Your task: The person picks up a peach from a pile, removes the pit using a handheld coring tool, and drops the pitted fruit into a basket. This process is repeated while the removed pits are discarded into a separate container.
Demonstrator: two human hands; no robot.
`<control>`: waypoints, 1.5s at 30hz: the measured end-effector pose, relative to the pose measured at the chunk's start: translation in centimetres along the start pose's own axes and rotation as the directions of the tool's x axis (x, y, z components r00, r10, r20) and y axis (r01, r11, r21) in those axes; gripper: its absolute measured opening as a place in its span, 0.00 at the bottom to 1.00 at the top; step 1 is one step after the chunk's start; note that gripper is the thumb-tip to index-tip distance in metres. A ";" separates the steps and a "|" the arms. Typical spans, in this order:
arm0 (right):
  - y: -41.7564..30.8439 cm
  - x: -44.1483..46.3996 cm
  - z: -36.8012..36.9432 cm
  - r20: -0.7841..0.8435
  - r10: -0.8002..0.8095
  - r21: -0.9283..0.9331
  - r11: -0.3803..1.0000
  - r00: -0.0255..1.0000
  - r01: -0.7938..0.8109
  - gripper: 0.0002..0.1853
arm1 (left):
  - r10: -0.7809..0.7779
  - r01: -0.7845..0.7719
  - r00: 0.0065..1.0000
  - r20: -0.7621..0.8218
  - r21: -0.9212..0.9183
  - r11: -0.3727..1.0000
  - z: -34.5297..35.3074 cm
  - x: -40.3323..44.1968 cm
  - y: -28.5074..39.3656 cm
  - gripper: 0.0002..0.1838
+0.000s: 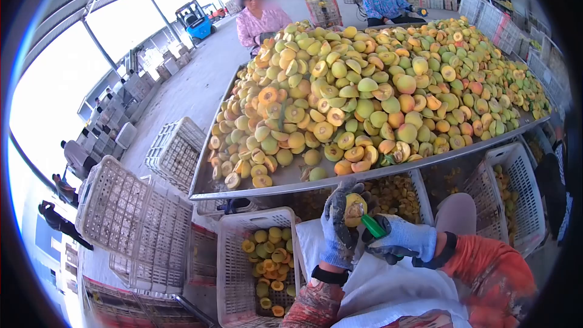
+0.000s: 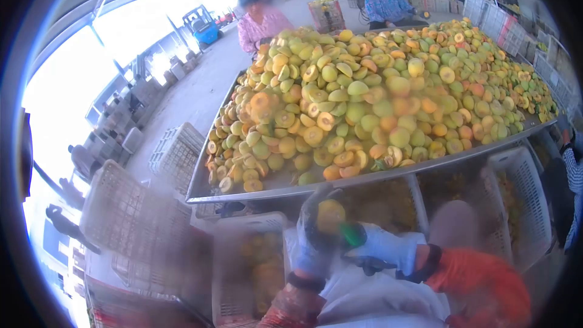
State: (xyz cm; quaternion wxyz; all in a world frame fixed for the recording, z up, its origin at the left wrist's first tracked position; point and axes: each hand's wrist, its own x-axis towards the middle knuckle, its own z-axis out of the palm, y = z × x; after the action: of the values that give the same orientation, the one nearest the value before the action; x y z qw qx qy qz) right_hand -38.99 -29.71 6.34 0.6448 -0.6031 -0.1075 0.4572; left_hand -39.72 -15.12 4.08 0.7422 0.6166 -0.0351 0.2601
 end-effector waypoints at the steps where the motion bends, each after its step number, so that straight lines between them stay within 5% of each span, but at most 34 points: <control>1: 0.4 0.2 0.2 -0.031 0.023 0.025 0.999 0.999 -0.022 0.15 | 0.016 -0.013 0.999 -0.031 0.091 0.996 0.2 -0.8 -0.5 0.18; 2: 0.6 0.5 0.2 -0.024 -0.009 -0.113 0.994 1.000 0.006 0.14 | -0.014 0.027 0.998 -0.056 0.227 0.974 0.1 -1.1 -0.8 0.18; 3: 1.1 0.4 0.4 -0.006 -0.030 -0.239 0.971 1.000 0.028 0.14 | 0.114 -0.140 0.990 0.080 0.558 0.818 -0.6 -0.7 -1.3 0.19; 4: 1.0 -0.1 0.8 -0.066 -0.059 -0.310 0.950 0.996 0.036 0.14 | -0.101 0.100 0.995 -0.012 0.290 0.952 -0.3 -0.5 -0.6 0.19; 5: 0.6 -0.5 0.9 -0.116 -0.097 -0.387 0.921 0.989 0.045 0.13 | -0.474 0.448 0.880 -0.032 -0.276 0.850 -0.2 -0.1 0.3 0.19; 7: 1.9 -0.4 0.7 -0.150 -0.111 -0.426 0.904 0.982 0.037 0.15 | -0.557 0.547 0.828 0.068 -0.315 0.775 -0.5 0.4 0.6 0.18; 9: 4.3 0.9 -0.1 -0.052 -0.518 -0.731 0.603 0.854 0.321 0.15 | -0.580 0.569 0.813 0.049 -0.277 0.774 -0.2 0.7 0.8 0.18; 11: 4.1 0.9 0.2 -0.083 -0.587 -0.756 0.564 0.805 0.333 0.13 | -0.593 0.579 0.805 0.019 -0.242 0.778 0.9 0.5 1.4 0.18; 13: 1.0 0.0 1.2 -0.108 -0.218 -0.362 0.917 0.970 0.165 0.12 | -0.368 0.329 0.912 -0.182 -0.215 0.920 2.4 -0.4 2.2 0.18; 14: -0.1 -0.3 1.2 -0.082 -0.104 -0.169 0.982 0.991 0.088 0.11 | -0.128 0.135 0.989 -0.079 0.085 0.987 1.7 -0.6 1.6 0.20; 17: -0.3 -0.3 0.3 -0.005 -0.098 -0.077 0.992 0.995 0.097 0.18 | 0.021 -0.016 0.997 -0.072 0.072 0.997 1.5 -1.0 0.2 0.21; 19: -1.5 -1.3 -0.3 -0.022 -0.015 -0.218 0.976 1.000 0.010 0.18 | -0.049 0.051 0.999 0.021 -0.103 0.993 0.7 -1.3 -0.6 0.21; 21: -1.2 -1.3 -1.2 0.014 0.116 -0.166 0.980 0.993 -0.112 0.15 | -0.148 0.148 0.989 0.005 0.003 0.989 0.4 -2.3 -0.9 0.18; 23: -1.4 -1.4 -0.5 -0.025 0.120 -0.173 0.977 0.992 -0.123 0.14 | 0.069 -0.071 0.997 0.018 0.368 0.927 -0.6 -2.9 -4.5 0.17; 24: -0.2 -1.1 -0.6 -0.118 0.027 -0.351 0.934 0.993 -0.067 0.15 | 0.099 -0.092 0.995 0.004 0.405 0.910 -0.1 -2.8 -3.3 0.17; 25: -1.3 -1.8 0.7 -0.142 0.057 -0.266 0.959 0.988 -0.094 0.14 | 0.030 -0.034 0.999 0.015 0.349 0.937 -0.3 -3.0 -4.2 0.16; 27: 0.4 -1.0 0.5 -0.162 -0.120 -0.590 0.807 0.979 0.001 0.15 | 0.072 -0.067 0.997 0.010 0.511 0.857 -0.2 -2.1 -2.5 0.15; 28: 1.0 -0.9 0.5 -0.158 -0.122 -0.601 0.799 0.980 0.002 0.15 | 0.080 -0.069 0.997 0.000 0.507 0.859 -0.2 -1.9 -2.9 0.15; 30: 1.8 -0.5 0.7 -0.221 -0.161 -0.697 0.716 0.962 -0.040 0.17 | -0.202 0.210 0.978 -0.055 0.268 0.940 -0.4 -1.5 -3.0 0.15; 31: 1.8 -0.5 0.9 -0.217 -0.161 -0.696 0.717 0.963 -0.037 0.17 | -0.202 0.210 0.978 -0.058 0.271 0.939 -0.6 -1.5 -2.9 0.15; 33: 1.7 -0.6 1.4 -0.252 -0.244 -0.810 0.583 0.936 -0.065 0.18 | -0.487 0.485 0.873 -0.008 0.111 0.868 -0.5 -0.9 -1.0 0.15; 37: 4.2 0.7 0.0 -0.151 -0.519 -0.947 0.321 0.841 0.028 0.18 | -0.490 0.480 0.872 -0.008 0.210 0.852 -1.2 -1.0 -4.4 0.17; 38: 2.6 0.2 0.4 -0.244 -0.275 -0.681 0.731 0.930 0.037 0.21 | -0.210 0.204 0.978 -0.017 0.332 0.921 -1.0 -1.3 -3.8 0.17; 39: 1.2 -0.3 0.8 -0.204 -0.003 -0.257 0.965 0.979 -0.050 0.24 | 0.083 -0.080 0.996 0.013 0.447 0.891 -1.0 -1.5 -3.3 0.18; 43: -2.1 -1.2 1.7 -0.054 0.094 -0.038 0.995 0.994 -0.096 0.20 | 0.207 -0.310 0.948 0.241 0.558 0.770 -2.2 -0.5 -2.2 0.19; 45: -2.8 -1.2 1.6 -0.002 0.116 0.009 0.993 0.993 -0.116 0.18 | 0.182 -0.222 0.969 0.170 0.257 0.941 -2.1 -0.3 -3.4 0.17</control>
State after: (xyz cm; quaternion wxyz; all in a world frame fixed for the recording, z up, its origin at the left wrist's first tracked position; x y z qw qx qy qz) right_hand -39.50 -29.06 9.69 0.6199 -0.6060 -0.0694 0.4936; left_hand -39.06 -13.56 0.41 0.6148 0.7235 -0.1152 0.2922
